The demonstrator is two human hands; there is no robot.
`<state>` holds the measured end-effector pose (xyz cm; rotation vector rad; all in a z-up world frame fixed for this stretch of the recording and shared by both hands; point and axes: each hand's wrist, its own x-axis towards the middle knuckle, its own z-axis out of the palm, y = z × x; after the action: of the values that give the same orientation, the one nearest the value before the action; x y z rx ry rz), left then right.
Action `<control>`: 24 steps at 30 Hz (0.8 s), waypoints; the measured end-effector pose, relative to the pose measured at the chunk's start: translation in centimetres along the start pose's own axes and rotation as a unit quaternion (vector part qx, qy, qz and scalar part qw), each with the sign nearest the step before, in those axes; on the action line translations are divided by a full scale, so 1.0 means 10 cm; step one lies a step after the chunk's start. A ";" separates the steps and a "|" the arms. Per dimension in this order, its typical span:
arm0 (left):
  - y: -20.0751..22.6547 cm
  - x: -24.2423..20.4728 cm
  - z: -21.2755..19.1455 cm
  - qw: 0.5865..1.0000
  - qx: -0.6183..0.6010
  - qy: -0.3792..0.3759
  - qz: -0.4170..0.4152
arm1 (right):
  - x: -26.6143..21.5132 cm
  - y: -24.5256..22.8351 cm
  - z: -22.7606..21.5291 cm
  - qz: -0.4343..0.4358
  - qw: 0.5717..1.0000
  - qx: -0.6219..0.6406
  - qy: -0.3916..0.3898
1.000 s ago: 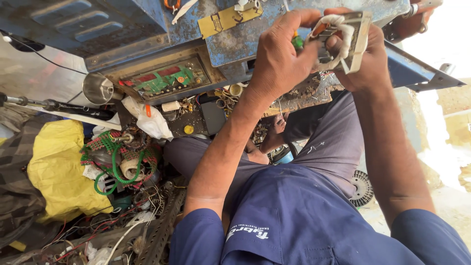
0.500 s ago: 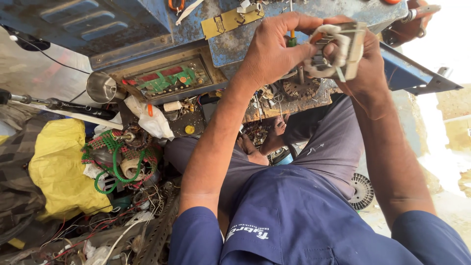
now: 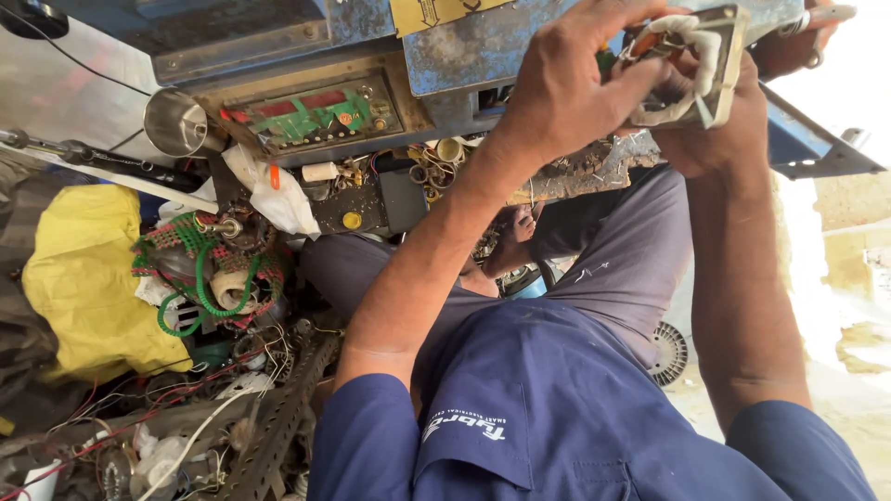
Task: The person sits at a cluttered workbench and works on a transformer coil, guiding copper wire around the bobbin by hand and taping the windings. They use scissors to trim wire, then place the coil in a bench winding machine and turn it while adjusting the wire, before setting the coil back on the bench.
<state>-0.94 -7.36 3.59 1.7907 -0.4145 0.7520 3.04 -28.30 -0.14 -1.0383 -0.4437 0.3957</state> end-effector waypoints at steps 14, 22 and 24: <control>0.10 -0.01 0.10 0.999 0.045 -0.004 0.007 | 0.00 -0.12 0.20 0.033 0.995 0.063 0.073; 0.14 -0.03 0.21 0.998 0.030 0.056 -0.006 | 0.05 0.06 0.02 -0.007 0.994 0.084 0.075; 0.16 -0.07 0.18 0.996 -0.008 0.087 0.006 | 0.04 0.05 0.04 -0.023 0.996 0.073 0.050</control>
<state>-1.90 -9.67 3.88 1.6927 -0.3149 0.9032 3.13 -27.53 -0.31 -0.9005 -0.3436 0.3286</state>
